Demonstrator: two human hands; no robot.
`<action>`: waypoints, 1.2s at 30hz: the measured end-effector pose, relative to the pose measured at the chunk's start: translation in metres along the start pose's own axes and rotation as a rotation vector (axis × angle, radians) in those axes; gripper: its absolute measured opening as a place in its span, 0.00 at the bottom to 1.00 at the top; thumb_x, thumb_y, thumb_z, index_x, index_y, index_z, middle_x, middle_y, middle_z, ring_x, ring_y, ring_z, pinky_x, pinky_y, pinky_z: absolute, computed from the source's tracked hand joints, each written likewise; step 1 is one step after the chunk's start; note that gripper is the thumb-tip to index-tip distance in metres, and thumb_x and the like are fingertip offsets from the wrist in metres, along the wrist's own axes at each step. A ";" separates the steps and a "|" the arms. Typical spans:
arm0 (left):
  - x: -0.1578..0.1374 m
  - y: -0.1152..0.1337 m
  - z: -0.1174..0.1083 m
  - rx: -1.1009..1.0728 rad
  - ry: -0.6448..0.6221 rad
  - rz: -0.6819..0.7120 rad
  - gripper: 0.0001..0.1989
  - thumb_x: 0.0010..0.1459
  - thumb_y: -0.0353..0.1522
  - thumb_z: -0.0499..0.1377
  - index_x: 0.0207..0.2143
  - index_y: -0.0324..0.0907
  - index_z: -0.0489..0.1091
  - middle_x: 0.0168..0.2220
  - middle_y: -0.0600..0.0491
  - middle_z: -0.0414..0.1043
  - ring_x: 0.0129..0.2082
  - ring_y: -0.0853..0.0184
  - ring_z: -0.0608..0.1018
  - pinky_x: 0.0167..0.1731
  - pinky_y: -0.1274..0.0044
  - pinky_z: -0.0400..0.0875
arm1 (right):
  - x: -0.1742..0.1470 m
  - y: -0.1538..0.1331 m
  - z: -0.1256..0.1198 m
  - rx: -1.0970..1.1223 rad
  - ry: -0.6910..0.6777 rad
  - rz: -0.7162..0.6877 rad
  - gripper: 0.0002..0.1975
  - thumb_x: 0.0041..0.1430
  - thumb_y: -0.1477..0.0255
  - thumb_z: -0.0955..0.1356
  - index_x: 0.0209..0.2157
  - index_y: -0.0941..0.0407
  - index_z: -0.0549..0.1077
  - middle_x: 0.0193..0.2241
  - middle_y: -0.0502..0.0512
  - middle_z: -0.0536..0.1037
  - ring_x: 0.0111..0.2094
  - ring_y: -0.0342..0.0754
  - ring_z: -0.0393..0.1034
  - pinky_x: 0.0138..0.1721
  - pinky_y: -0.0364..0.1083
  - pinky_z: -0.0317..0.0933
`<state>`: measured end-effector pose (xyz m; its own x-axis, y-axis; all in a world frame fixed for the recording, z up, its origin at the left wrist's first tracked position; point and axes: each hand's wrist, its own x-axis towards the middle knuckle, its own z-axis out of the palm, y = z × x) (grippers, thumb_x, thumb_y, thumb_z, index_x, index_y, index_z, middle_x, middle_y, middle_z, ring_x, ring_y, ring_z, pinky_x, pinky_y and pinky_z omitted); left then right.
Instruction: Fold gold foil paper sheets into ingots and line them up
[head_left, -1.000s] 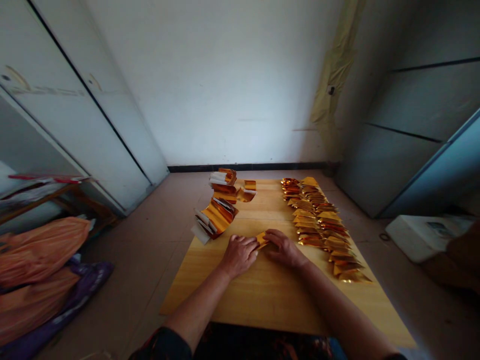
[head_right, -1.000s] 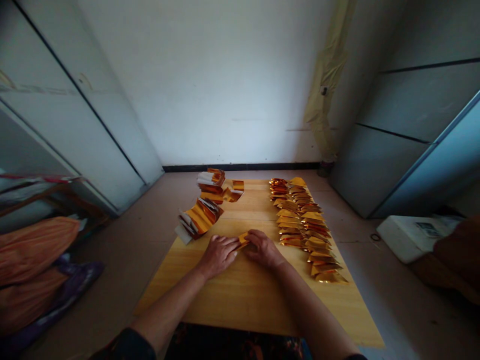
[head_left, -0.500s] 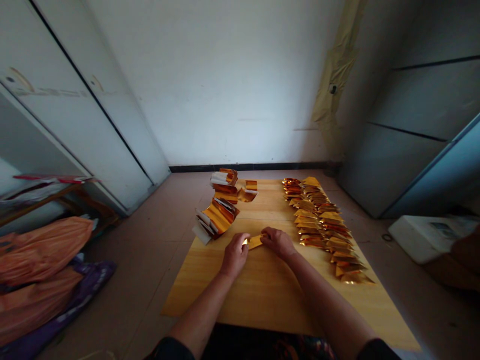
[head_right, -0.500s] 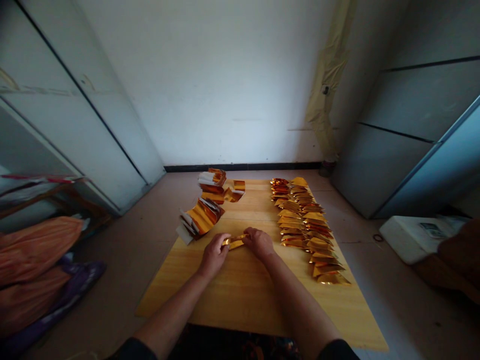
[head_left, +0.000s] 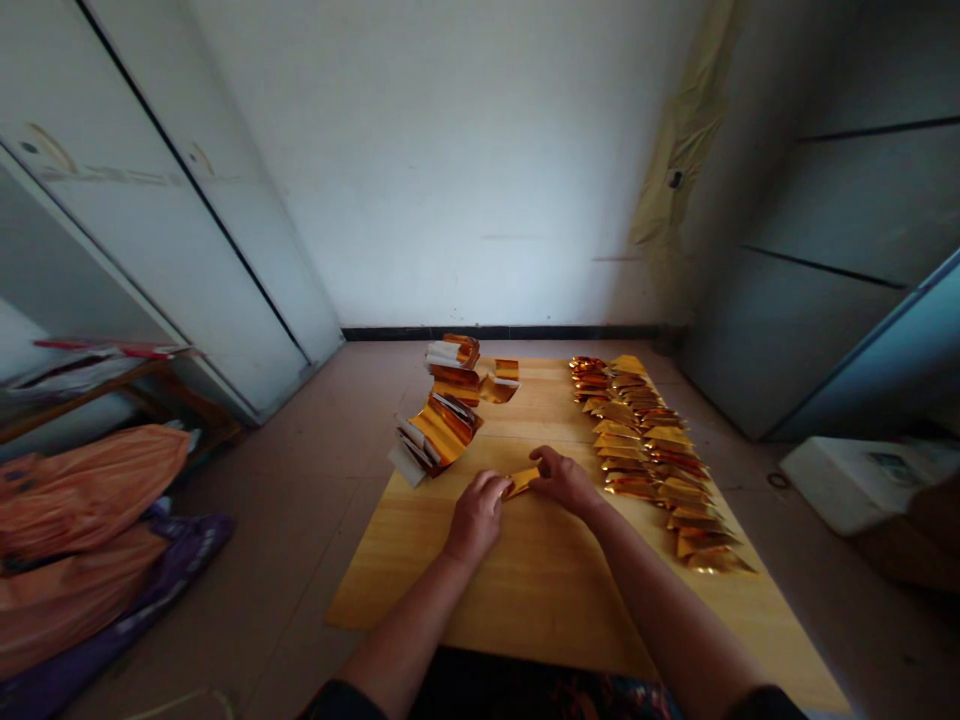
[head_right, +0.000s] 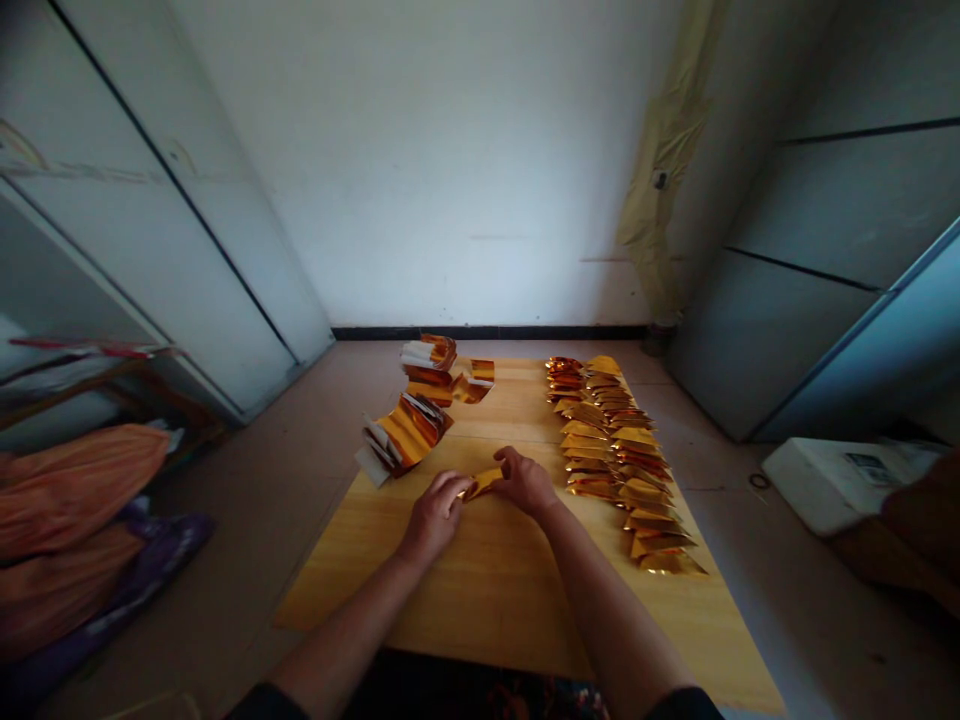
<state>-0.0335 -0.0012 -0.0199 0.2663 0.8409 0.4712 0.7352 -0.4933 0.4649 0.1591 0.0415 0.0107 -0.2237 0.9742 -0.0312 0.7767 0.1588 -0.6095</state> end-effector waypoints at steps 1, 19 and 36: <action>0.001 0.001 -0.001 0.019 0.006 -0.003 0.23 0.50 0.17 0.50 0.46 0.43 0.69 0.43 0.50 0.72 0.44 0.67 0.74 0.45 0.74 0.70 | -0.002 0.003 0.001 0.057 0.008 -0.022 0.19 0.48 0.74 0.68 0.45 0.55 0.69 0.29 0.48 0.75 0.29 0.43 0.68 0.29 0.40 0.55; -0.005 0.002 -0.026 0.037 -0.074 -0.055 0.11 0.60 0.30 0.51 0.32 0.40 0.73 0.32 0.50 0.75 0.36 0.66 0.73 0.39 0.75 0.67 | -0.008 -0.005 0.000 -0.061 -0.007 -0.120 0.09 0.59 0.69 0.63 0.35 0.54 0.75 0.35 0.51 0.77 0.34 0.43 0.70 0.34 0.39 0.57; 0.017 0.008 -0.012 0.295 -0.165 -0.380 0.11 0.58 0.30 0.55 0.43 0.45 0.71 0.40 0.51 0.77 0.41 0.64 0.76 0.42 0.74 0.65 | -0.010 -0.025 0.022 -0.283 0.145 0.168 0.12 0.62 0.73 0.60 0.46 0.55 0.67 0.36 0.56 0.78 0.38 0.45 0.72 0.33 0.40 0.55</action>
<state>-0.0305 0.0062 0.0014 0.0231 0.9845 0.1741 0.9377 -0.0817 0.3376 0.1294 0.0246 0.0088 -0.0095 0.9999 0.0126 0.9323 0.0134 -0.3615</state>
